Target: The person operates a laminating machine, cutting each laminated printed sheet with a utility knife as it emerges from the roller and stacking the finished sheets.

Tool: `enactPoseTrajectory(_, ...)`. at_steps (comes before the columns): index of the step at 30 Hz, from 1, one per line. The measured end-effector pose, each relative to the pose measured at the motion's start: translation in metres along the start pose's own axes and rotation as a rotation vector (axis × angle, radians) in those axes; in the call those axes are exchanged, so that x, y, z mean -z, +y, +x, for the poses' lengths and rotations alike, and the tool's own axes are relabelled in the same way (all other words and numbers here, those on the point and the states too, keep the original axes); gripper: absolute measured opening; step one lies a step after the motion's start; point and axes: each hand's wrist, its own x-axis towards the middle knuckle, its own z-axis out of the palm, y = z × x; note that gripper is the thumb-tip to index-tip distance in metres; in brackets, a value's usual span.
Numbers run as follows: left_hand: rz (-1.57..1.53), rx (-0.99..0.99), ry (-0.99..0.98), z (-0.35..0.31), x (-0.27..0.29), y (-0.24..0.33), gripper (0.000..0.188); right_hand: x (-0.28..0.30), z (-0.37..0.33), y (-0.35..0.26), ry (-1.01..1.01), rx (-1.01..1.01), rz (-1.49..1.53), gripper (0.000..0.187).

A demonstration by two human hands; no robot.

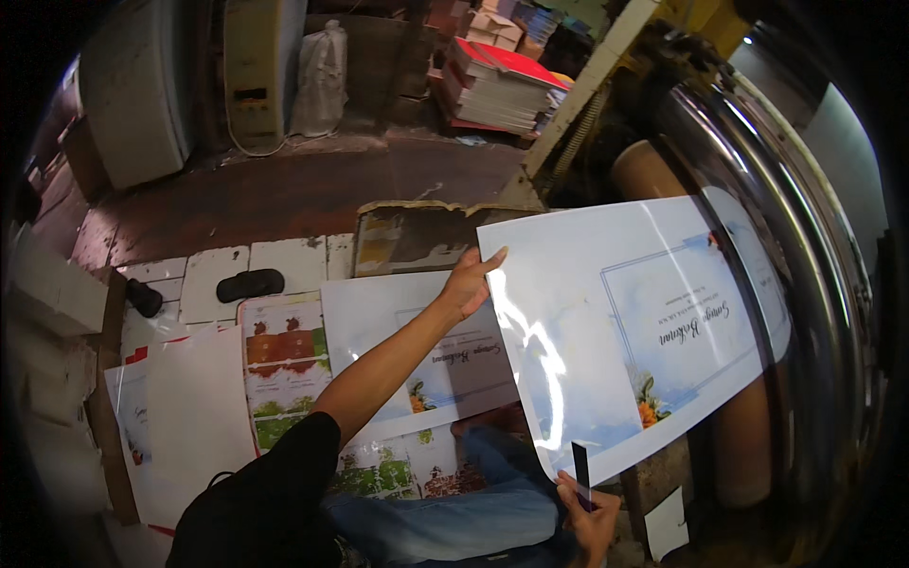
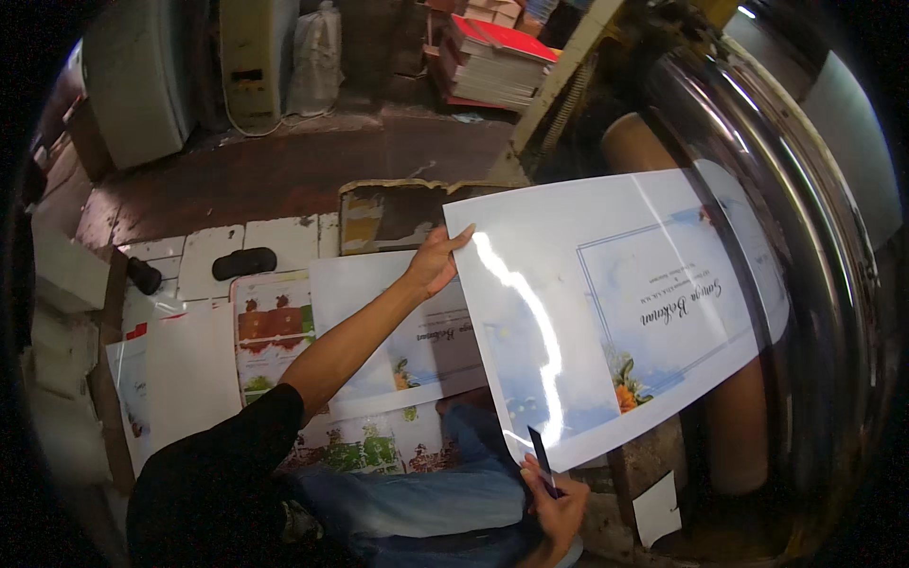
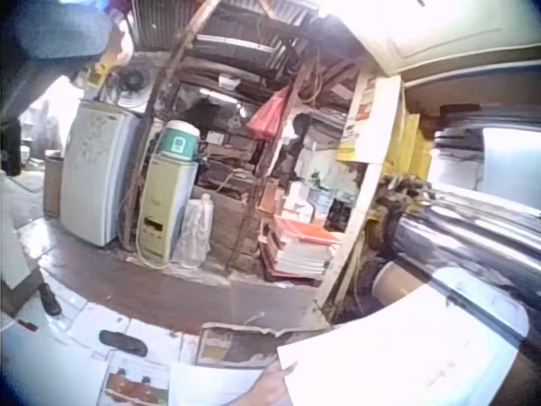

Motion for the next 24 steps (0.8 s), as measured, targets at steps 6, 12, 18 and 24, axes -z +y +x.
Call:
enactPoseTrajectory(6, 0.026, -0.007, 0.023, -0.016, -0.005, 0.01, 0.031, -0.002, -0.023, 0.002, 0.01, 0.104, -0.188, 0.025)
enactPoseTrajectory(12, 0.007, 0.001, 0.015, -0.02, -0.004, 0.018, 0.034, -0.012, -0.03, 0.016, 0.048, 0.084, -0.144, 0.025)
enactPoseTrajectory(18, 0.103, 0.106, 0.119, -0.074, -0.02, -0.004, 0.045, -0.019, -0.042, 0.014, -0.024, -0.013, -0.166, 0.026)
enactPoseTrajectory(24, 0.365, 0.559, 0.001, -0.195, -0.041, -0.037, 0.059, -0.051, -0.05, -0.032, -0.113, -0.055, 0.078, 0.026)
